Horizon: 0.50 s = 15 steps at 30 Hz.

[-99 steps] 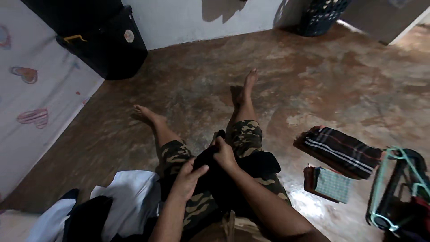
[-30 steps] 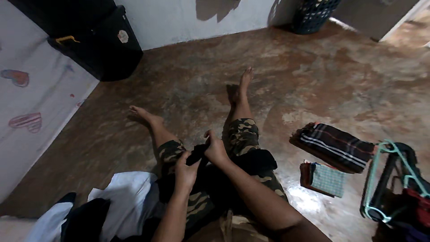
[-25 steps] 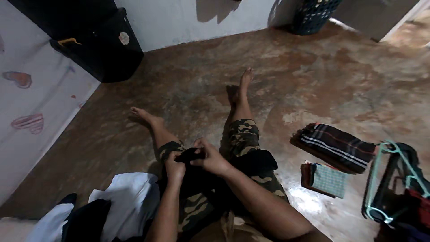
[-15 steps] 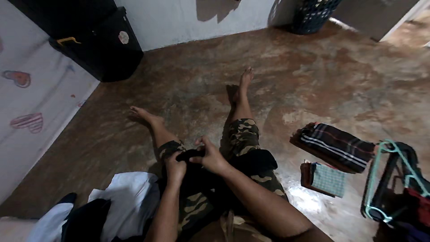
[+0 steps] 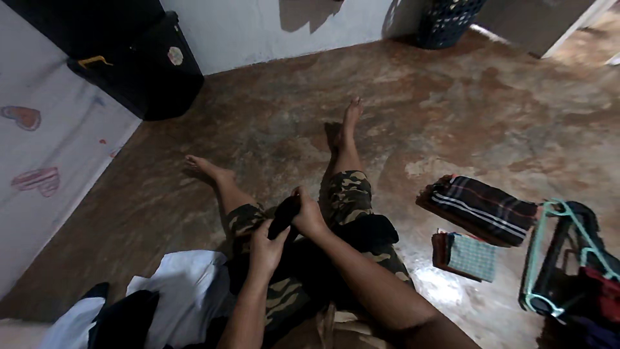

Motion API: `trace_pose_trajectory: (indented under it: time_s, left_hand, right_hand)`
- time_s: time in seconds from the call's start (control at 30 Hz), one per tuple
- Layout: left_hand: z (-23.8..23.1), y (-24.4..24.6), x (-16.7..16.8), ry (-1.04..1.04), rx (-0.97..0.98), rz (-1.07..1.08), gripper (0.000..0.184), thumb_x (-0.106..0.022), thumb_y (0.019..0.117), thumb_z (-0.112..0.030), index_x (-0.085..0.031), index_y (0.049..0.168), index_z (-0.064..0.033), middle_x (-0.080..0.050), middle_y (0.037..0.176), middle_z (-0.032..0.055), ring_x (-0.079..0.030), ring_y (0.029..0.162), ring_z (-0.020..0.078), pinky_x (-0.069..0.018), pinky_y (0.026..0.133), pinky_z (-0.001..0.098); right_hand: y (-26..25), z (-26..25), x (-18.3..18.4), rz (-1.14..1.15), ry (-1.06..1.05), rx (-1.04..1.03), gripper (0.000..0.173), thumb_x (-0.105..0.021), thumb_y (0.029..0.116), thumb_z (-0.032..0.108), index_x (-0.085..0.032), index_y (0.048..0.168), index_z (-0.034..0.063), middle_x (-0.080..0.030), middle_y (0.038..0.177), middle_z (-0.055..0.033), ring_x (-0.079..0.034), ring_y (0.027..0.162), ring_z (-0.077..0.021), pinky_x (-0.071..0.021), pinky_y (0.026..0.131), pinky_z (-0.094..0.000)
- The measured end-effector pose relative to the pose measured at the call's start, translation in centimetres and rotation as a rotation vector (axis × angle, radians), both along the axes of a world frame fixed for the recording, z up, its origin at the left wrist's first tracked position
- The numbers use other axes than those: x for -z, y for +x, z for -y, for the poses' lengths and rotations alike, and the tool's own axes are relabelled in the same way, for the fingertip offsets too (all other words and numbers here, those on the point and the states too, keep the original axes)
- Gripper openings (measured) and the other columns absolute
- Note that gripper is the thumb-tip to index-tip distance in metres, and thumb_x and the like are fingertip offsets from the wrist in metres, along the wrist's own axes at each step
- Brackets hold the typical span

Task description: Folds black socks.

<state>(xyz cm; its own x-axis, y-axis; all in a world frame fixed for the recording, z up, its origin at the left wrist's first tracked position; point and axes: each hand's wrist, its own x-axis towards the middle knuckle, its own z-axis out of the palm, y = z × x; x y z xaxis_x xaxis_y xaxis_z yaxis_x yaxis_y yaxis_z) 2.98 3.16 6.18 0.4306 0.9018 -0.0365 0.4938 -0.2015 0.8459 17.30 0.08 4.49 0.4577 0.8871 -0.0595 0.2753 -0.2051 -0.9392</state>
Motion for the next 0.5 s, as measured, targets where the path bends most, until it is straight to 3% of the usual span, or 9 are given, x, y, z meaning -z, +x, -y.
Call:
trace_pose_trajectory:
  time_s: [0.07, 0.13, 0.2, 0.27, 0.33, 0.4, 0.43, 0.5]
  left_hand:
    - [-0.9, -0.4, 1.0, 0.035, -0.055, -0.046, 0.028, -0.071, 0.0944, -0.01, -0.068, 0.12, 0.0023, -0.07, 0.116, 0.0168, -0.067, 0.111, 0.0211, -0.0528, 0.1, 0.0423]
    - [-2.8, -1.0, 1.7, 0.035, -0.155, -0.044, 0.022, -0.065, 0.0929, -0.001, -0.068, 0.115, 0.0031, -0.068, 0.113, 0.0189, -0.065, 0.108, 0.0252, -0.0523, 0.097, 0.0468]
    - [-2.9, -1.2, 1.3, -0.002, -0.205, 0.089, 0.019, -0.062, 0.09, 0.005, -0.067, 0.108, 0.0014, -0.068, 0.106, 0.0133, -0.065, 0.099, 0.018, -0.0549, 0.087, 0.0386]
    - [-0.7, -0.6, 0.2, -0.077, -0.163, 0.241, 0.017, -0.067, 0.089, 0.004, -0.065, 0.106, 0.0015, -0.068, 0.1, 0.0088, -0.066, 0.091, 0.0116, -0.0579, 0.08, 0.0313]
    - [0.8, -0.2, 0.3, -0.155, -0.092, 0.256, 0.03, -0.071, 0.0914, -0.003, -0.064, 0.119, 0.0037, -0.068, 0.113, 0.0122, -0.067, 0.103, 0.0129, -0.0572, 0.091, 0.0317]
    - [0.0, -0.3, 1.5, -0.172, -0.129, 0.139, 0.04, -0.072, 0.0929, -0.006, -0.061, 0.13, 0.0039, -0.064, 0.128, 0.0183, -0.062, 0.118, 0.0195, -0.0524, 0.102, 0.0375]
    - [-1.2, -0.6, 2.0, -0.14, -0.164, 0.077, 0.039, -0.07, 0.0929, -0.003, -0.062, 0.13, 0.004, -0.063, 0.13, 0.0205, -0.061, 0.12, 0.0233, -0.0512, 0.103, 0.0419]
    - [-3.1, -0.8, 2.5, -0.057, -0.232, 0.1, 0.027, -0.063, 0.0904, 0.006, -0.065, 0.117, 0.0029, -0.066, 0.117, 0.0177, -0.064, 0.107, 0.0216, -0.0542, 0.092, 0.0409]
  right_hand:
    - [-0.3, 0.5, -0.2, -0.074, 0.11, -0.04, 0.052, -0.072, 0.0872, 0.001, -0.05, 0.135, 0.0027, -0.071, 0.099, -0.0135, -0.071, 0.091, -0.0237, -0.058, 0.084, -0.0426]
    - [-1.6, 1.3, -0.7, -0.144, 0.176, -0.183, 0.053, -0.075, 0.088, 0.004, -0.049, 0.134, 0.0007, -0.069, 0.105, -0.0145, -0.069, 0.096, -0.0214, -0.0573, 0.088, -0.0391]
    - [-2.1, 1.4, -1.0, -0.152, 0.102, -0.197, 0.051, -0.073, 0.0872, 0.004, -0.051, 0.133, 0.002, -0.068, 0.11, -0.0165, -0.068, 0.1, -0.0243, -0.0565, 0.09, -0.0418]
    - [-1.0, 0.6, -1.0, -0.091, -0.03, -0.079, 0.053, -0.071, 0.0857, 0.001, -0.05, 0.134, 0.0039, -0.069, 0.104, -0.017, -0.069, 0.095, -0.0294, -0.0562, 0.085, -0.0478]
    - [0.0, -0.2, -0.9, -0.032, -0.053, 0.031, 0.054, -0.072, 0.0861, 0.0, -0.049, 0.135, 0.0049, -0.068, 0.097, -0.0169, -0.069, 0.089, -0.0318, -0.0563, 0.081, -0.0506]
    - [-0.4, 0.0, -0.7, -0.083, 0.021, 0.041, 0.057, -0.07, 0.0853, -0.003, -0.048, 0.137, 0.0062, -0.069, 0.097, -0.0155, -0.07, 0.086, -0.0288, -0.0576, 0.078, -0.0477]
    - [-1.0, 0.3, -0.6, -0.155, 0.06, -0.011, 0.056, -0.069, 0.0865, -0.003, -0.047, 0.137, 0.0053, -0.069, 0.1, -0.0154, -0.069, 0.088, -0.0259, -0.0576, 0.08, -0.0444]
    - [-2.2, 0.9, -1.0, -0.207, 0.098, -0.145, 0.054, -0.072, 0.0879, 0.0, -0.047, 0.136, 0.0034, -0.068, 0.11, -0.0166, -0.069, 0.097, -0.0238, -0.0576, 0.087, -0.041]
